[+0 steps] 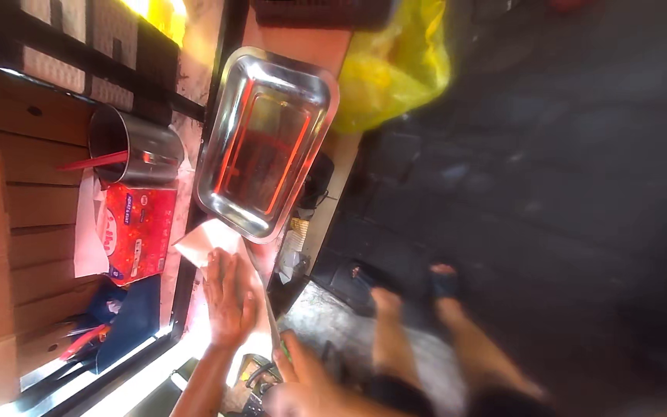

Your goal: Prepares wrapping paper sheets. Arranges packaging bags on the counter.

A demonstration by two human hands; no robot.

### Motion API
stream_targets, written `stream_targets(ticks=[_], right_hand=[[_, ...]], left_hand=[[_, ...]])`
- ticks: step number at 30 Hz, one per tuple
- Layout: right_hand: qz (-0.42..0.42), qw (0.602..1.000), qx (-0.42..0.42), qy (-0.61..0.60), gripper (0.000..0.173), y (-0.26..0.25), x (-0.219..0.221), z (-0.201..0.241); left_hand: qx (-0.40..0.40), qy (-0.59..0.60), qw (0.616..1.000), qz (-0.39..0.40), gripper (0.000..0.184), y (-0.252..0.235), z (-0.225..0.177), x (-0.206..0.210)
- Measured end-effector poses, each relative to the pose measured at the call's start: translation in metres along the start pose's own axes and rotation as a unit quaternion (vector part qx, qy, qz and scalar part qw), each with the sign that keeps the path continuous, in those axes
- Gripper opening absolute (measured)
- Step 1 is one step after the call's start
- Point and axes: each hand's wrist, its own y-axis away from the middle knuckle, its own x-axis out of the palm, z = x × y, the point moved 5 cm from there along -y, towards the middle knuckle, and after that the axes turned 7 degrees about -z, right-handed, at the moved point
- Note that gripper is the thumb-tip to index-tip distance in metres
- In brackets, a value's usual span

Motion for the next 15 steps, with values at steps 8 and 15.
stream_targets(ticks=[8,15], right_hand=[[-0.073,0.981,0.125,-0.127,0.021,0.000,0.018,-0.020],[0.037,0.970,0.234,-0.055,0.023,0.001,0.014,-0.031]], left_hand=[[0.019,0.042,0.997,-0.068,0.054,-0.004,0.004,-0.001],[0.026,-0.035,0.999,-0.004,0.080,-0.008,0.001,0.004]])
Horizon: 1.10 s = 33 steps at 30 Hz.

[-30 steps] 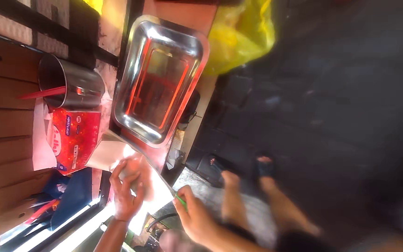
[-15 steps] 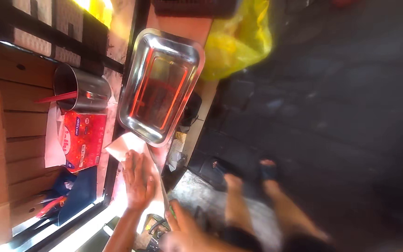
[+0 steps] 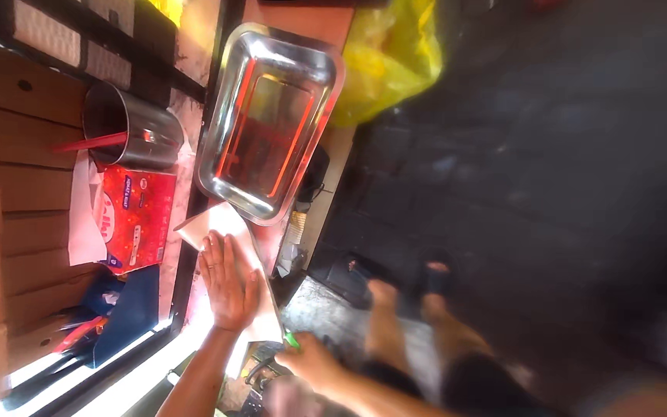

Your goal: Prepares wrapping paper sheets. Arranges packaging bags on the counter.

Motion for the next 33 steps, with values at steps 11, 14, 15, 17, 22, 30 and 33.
stream_targets(ticks=[11,14,15,17,22,30,33], right_hand=[[-0.010,0.999,-0.017,0.035,0.011,0.004,-0.005,0.004],[-0.012,0.999,-0.026,0.024,0.016,0.014,-0.010,-0.005],[-0.015,0.999,-0.024,0.025,0.016,0.013,-0.009,-0.005],[-0.027,0.999,-0.022,0.019,0.012,0.002,-0.004,0.003],[-0.032,0.998,-0.047,0.003,0.009,-0.010,-0.003,0.009],[-0.028,0.999,-0.033,0.007,0.013,-0.004,-0.005,0.012],[-0.029,0.998,-0.049,-0.020,0.010,-0.015,-0.001,0.020]], left_hand=[[0.026,-0.003,1.000,0.005,0.082,-0.002,0.000,0.001],[0.026,0.001,1.000,0.005,0.082,-0.003,0.000,0.000],[0.026,0.002,1.000,0.004,0.082,-0.003,0.000,0.000],[0.027,0.002,1.000,0.002,0.081,-0.002,0.001,0.001],[0.022,0.004,1.000,0.002,0.083,-0.001,0.000,0.002],[0.018,0.001,1.000,0.009,0.083,-0.002,0.003,0.001],[0.018,-0.002,1.000,0.014,0.082,-0.003,0.001,0.001]])
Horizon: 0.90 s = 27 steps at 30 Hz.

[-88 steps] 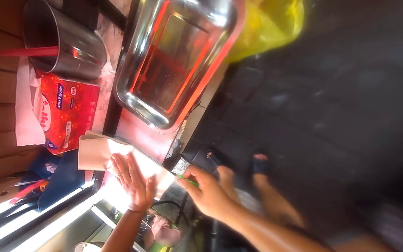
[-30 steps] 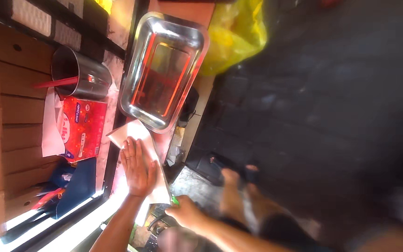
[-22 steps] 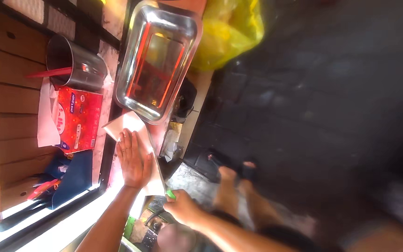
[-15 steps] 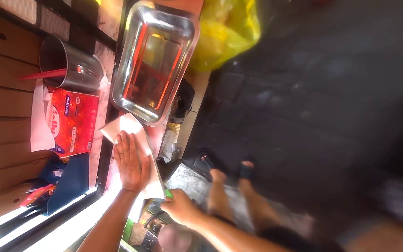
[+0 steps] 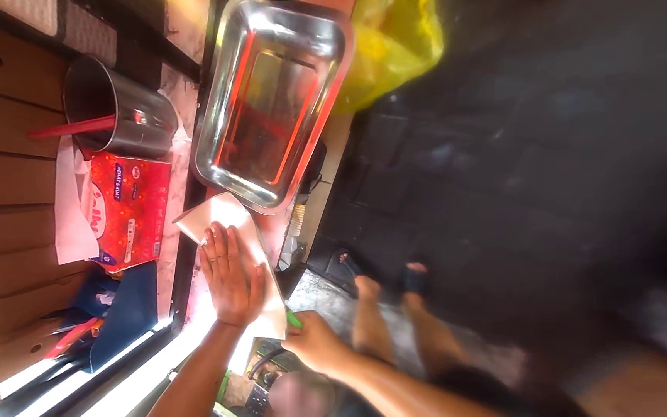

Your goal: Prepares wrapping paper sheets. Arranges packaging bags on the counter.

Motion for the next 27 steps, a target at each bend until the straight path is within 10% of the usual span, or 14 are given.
stream_targets(ticks=[27], right_hand=[[0.013,0.997,-0.025,0.072,0.014,-0.010,-0.018,0.023]], left_hand=[[0.015,0.001,1.000,-0.005,0.081,0.000,0.002,0.001]])
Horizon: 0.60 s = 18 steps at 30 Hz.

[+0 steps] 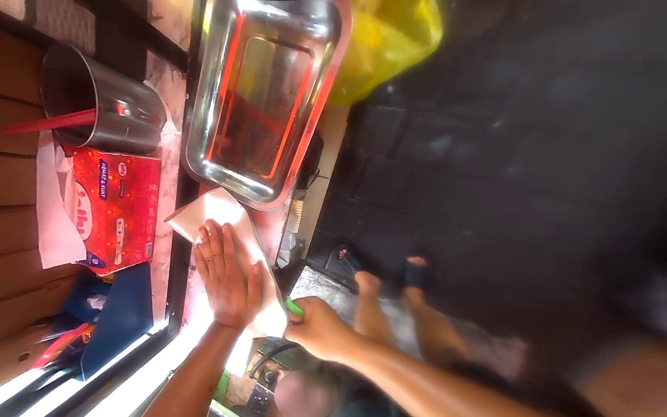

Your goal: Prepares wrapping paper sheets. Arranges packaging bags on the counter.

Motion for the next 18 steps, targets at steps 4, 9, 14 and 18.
stream_targets(ticks=[4,9,14,18], right_hand=[[-0.002,1.000,0.004,0.016,0.012,0.018,-0.011,-0.007],[-0.001,1.000,0.016,-0.017,0.013,0.005,0.000,0.002],[0.004,1.000,0.000,-0.029,0.015,-0.002,-0.001,-0.001],[-0.012,0.998,0.003,-0.054,0.013,0.023,-0.005,-0.012]], left_hand=[[-0.003,0.001,1.000,-0.001,0.082,-0.002,-0.001,-0.001],[0.000,-0.001,1.000,0.005,0.081,-0.002,0.000,-0.002],[-0.002,-0.002,1.000,0.003,0.082,-0.001,0.002,-0.001],[-0.005,-0.004,1.000,-0.001,0.081,-0.002,0.003,0.000]])
